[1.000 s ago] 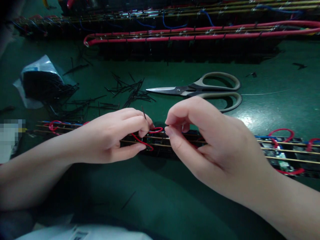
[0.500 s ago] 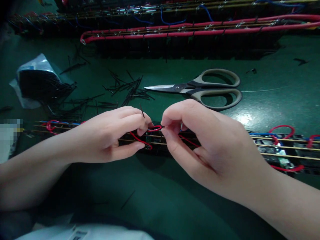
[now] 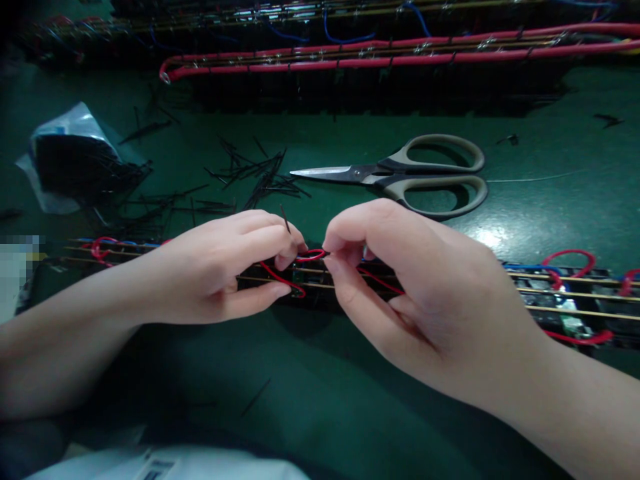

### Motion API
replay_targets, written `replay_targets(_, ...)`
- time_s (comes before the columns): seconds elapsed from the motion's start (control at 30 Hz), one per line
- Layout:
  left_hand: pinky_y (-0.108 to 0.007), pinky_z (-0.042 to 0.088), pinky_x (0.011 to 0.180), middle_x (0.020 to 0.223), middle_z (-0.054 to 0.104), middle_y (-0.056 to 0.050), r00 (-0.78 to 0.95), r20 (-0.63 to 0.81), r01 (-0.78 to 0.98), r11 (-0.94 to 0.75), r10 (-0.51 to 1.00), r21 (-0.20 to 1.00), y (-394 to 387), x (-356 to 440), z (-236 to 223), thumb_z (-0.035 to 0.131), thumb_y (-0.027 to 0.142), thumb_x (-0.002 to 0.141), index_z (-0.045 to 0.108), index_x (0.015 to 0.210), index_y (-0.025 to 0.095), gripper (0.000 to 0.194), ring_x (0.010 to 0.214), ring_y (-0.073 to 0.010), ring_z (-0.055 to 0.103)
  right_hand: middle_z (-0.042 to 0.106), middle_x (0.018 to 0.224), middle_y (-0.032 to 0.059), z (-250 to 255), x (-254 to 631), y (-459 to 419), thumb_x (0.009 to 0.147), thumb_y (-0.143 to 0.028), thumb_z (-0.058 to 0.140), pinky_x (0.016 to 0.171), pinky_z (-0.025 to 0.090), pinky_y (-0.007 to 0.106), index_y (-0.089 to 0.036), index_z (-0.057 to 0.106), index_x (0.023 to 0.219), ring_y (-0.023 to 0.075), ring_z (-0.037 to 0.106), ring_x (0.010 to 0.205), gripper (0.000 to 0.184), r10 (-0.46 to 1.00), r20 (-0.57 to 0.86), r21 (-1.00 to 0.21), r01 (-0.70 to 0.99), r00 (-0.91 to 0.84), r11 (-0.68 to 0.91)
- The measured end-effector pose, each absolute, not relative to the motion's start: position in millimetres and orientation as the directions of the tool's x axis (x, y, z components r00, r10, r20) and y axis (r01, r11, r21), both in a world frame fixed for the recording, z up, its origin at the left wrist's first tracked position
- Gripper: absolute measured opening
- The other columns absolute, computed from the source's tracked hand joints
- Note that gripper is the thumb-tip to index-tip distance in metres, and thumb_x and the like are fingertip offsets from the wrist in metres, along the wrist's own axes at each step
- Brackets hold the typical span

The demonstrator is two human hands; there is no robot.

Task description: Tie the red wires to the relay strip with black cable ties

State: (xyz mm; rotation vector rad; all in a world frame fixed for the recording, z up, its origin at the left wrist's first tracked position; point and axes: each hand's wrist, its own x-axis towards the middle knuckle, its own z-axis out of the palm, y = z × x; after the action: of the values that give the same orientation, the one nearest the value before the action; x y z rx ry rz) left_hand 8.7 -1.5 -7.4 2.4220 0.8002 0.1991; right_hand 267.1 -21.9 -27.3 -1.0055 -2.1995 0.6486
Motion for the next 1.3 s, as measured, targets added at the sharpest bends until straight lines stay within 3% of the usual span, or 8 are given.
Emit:
replay_targets(0.23,-0.032,0.048,0.079,0.11,0.072,-0.009,0.808,-0.031,0.501,-0.66,0.588,0.559,-0.9,8.1,-7.5,0.058,0.019,0.1,0.058,0.103,0.019,0.002,0.096,-0.0203,0.064,0.074,0.095,-0.0013,-28.1,266.1,-21.5,0.099,-0.02,0.061,0.061,0.054,0.039,-0.036,0.062,0.108,0.0207,0.067,0.069,0.018,0.759,0.365,-0.608,0.479,-0.539,0.633)
replay_targets(0.4,-0.033,0.048,0.079,0.11,0.073,-0.008,0.807,-0.024,0.497,-0.657,0.59,0.567,-1.7,8.6,-7.8,0.058,0.017,0.098,0.056,0.1,0.019,0.004,0.097,-0.0211,0.065,0.073,0.082,0.0005,-23.1,259.0,-18.8,0.097,-0.017,0.062,0.066,0.053,0.04,-0.03,0.066,0.096,0.0228,0.067,0.071,0.014,0.675,0.373,-0.542,0.441,-0.636,0.715)
replay_targets(0.6,-0.033,0.047,0.079,0.111,0.073,-0.008,0.803,-0.047,0.507,-0.64,0.594,0.578,-2.3,9.7,-7.3,0.059,0.017,0.098,0.054,0.098,0.02,0.006,0.099,-0.0215,0.066,0.075,0.083,0.0019,-24.9,257.8,-16.7,0.098,-0.018,0.062,0.066,0.053,0.041,-0.029,0.066,0.092,0.0237,0.066,0.07,0.013,0.63,0.393,-0.496,0.422,-0.67,0.759)
replay_targets(0.93,-0.031,0.046,0.078,0.107,0.071,-0.008,0.812,0.005,0.482,-0.675,0.584,0.559,-1.3,8.4,-9.8,0.06,0.018,0.1,0.057,0.101,0.018,0.003,0.095,-0.021,0.064,0.078,0.104,0.0025,-21.0,260.0,-23.3,0.102,-0.021,0.061,0.077,0.061,0.037,-0.03,0.063,0.111,0.0218,0.074,0.086,0.013,0.781,0.33,-0.569,0.549,-0.53,0.613)
replay_targets(1.3,-0.03,0.045,0.081,0.106,0.071,-0.007,0.807,0.0,0.482,-0.658,0.591,0.578,-2.4,8.1,-10.5,0.059,0.02,0.101,0.056,0.099,0.018,0.004,0.095,-0.0204,0.063,0.076,0.093,0.0017,-23.9,260.3,-19.4,0.102,-0.021,0.06,0.072,0.059,0.033,-0.028,0.063,0.102,0.0203,0.073,0.08,0.008,0.765,0.307,-0.531,0.565,-0.567,0.631)
